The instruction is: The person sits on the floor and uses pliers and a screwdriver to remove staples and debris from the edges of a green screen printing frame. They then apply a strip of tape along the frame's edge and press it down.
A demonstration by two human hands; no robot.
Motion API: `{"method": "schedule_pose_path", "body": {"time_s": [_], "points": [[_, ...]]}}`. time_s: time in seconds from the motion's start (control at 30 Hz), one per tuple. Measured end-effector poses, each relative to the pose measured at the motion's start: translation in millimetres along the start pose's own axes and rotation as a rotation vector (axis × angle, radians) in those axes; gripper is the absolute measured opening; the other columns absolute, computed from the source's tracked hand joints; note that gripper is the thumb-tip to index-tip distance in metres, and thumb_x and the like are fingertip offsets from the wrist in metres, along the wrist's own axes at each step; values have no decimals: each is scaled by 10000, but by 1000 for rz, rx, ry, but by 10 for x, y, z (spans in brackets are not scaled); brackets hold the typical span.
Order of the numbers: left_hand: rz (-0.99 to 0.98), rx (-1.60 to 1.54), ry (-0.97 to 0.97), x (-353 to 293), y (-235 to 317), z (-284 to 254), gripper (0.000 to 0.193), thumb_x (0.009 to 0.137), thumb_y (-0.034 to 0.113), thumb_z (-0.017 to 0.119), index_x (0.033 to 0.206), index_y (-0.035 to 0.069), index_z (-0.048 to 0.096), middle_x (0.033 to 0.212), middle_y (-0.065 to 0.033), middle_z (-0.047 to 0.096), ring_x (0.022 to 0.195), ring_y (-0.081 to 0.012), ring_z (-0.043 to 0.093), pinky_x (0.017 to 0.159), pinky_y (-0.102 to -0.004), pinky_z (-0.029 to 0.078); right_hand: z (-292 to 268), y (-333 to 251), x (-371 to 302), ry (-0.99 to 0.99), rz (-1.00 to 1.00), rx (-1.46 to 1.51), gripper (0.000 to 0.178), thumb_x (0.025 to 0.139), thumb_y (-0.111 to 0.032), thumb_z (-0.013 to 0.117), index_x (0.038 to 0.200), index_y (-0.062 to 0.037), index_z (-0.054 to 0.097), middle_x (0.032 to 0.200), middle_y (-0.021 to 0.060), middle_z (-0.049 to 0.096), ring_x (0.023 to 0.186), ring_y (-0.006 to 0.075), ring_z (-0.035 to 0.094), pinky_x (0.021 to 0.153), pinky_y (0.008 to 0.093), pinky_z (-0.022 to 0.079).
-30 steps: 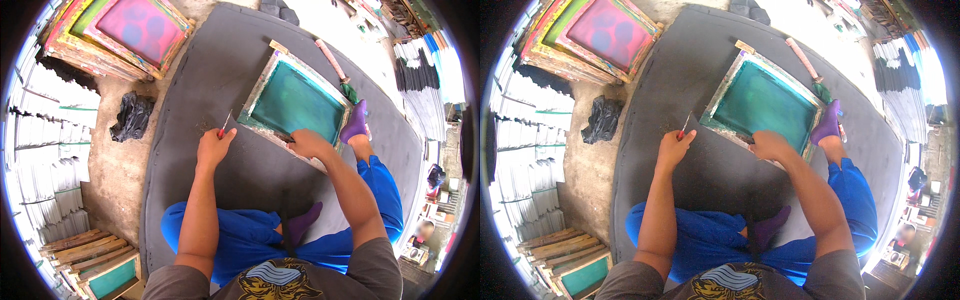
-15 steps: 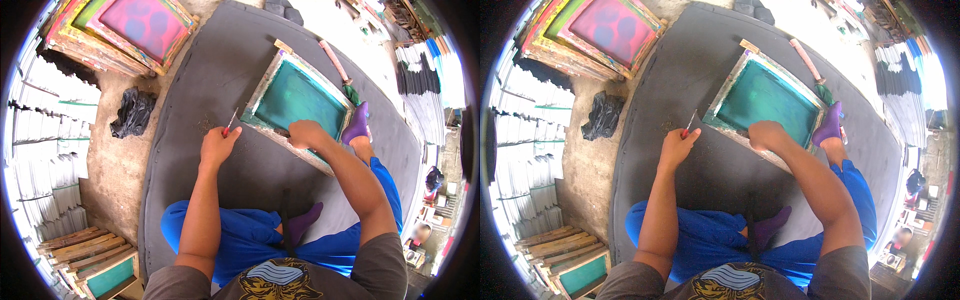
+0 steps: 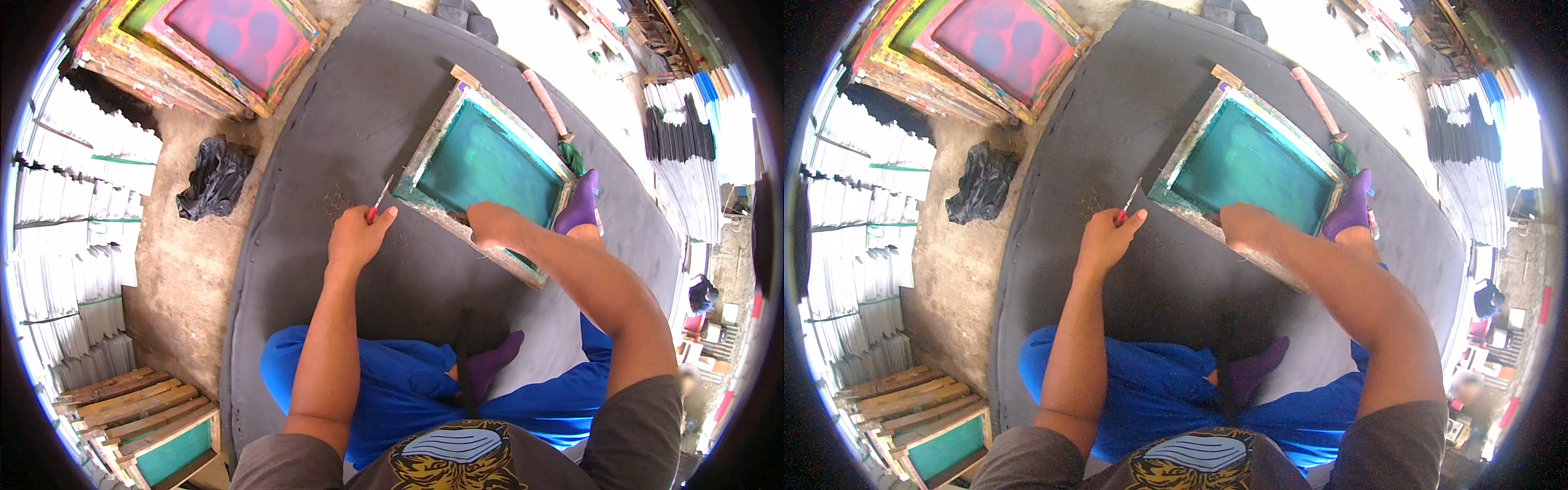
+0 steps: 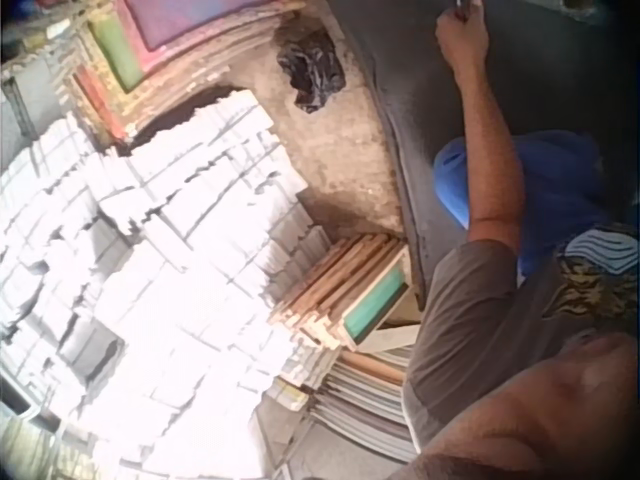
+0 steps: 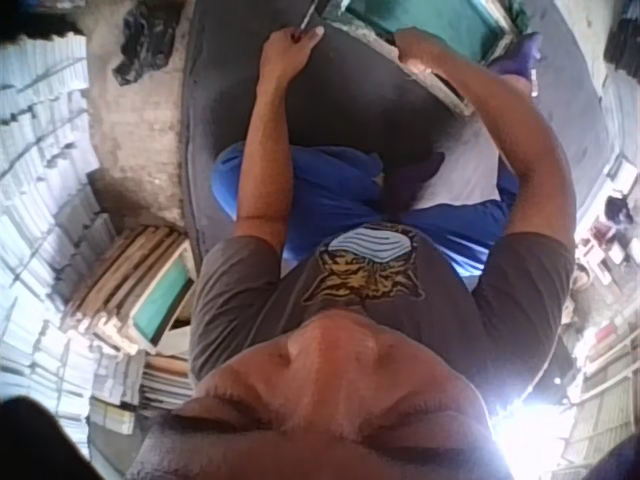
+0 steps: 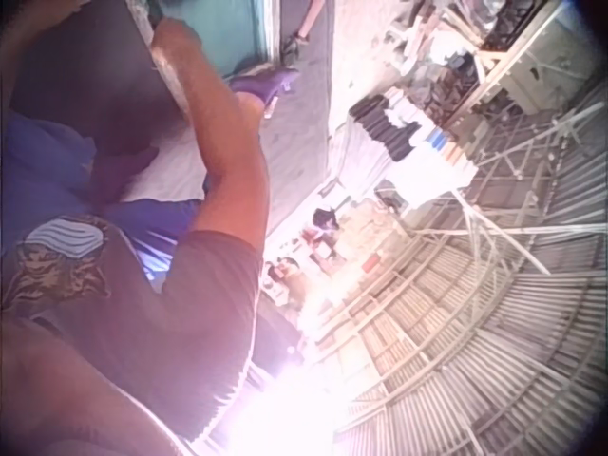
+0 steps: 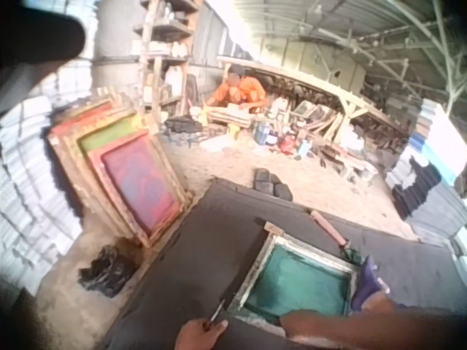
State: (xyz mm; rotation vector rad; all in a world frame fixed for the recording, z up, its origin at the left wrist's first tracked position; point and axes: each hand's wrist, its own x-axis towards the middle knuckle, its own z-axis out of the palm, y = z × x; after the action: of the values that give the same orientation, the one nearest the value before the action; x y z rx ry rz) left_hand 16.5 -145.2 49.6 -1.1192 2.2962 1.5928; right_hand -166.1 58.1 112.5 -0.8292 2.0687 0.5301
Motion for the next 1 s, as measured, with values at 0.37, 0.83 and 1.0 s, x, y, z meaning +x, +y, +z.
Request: {"method": "schedule_pose_path", "body": {"time_s": [0.37,0.83,1.0], "points": [[-33,38,-46,-19,44,57,583,910,568,735,796,1,665,786,-196,709,799,-388,712,741,-491,526,525,-148,-120,269,130,350,284,899,-108,657,1132,48,705,1121,313,730,1064,469,721,920,551,582],[-15,111,-62,-43,81,135,551,919,543,733,800,8,677,775,-194,708,776,-379,706,734,-484,525,1149,-672,57,695,351,767,370,890,-164,665,1183,59,634,1045,352,717,1037,519,699,930,586,556],[18,-106,-120,-20,-4,205,474,940,433,746,789,-13,694,703,-151,678,675,-282,662,693,-428,515,1281,-946,-22,684,181,953,287,856,-149,648,1055,59,653,879,302,728,894,460,733,807,527,569]]}}
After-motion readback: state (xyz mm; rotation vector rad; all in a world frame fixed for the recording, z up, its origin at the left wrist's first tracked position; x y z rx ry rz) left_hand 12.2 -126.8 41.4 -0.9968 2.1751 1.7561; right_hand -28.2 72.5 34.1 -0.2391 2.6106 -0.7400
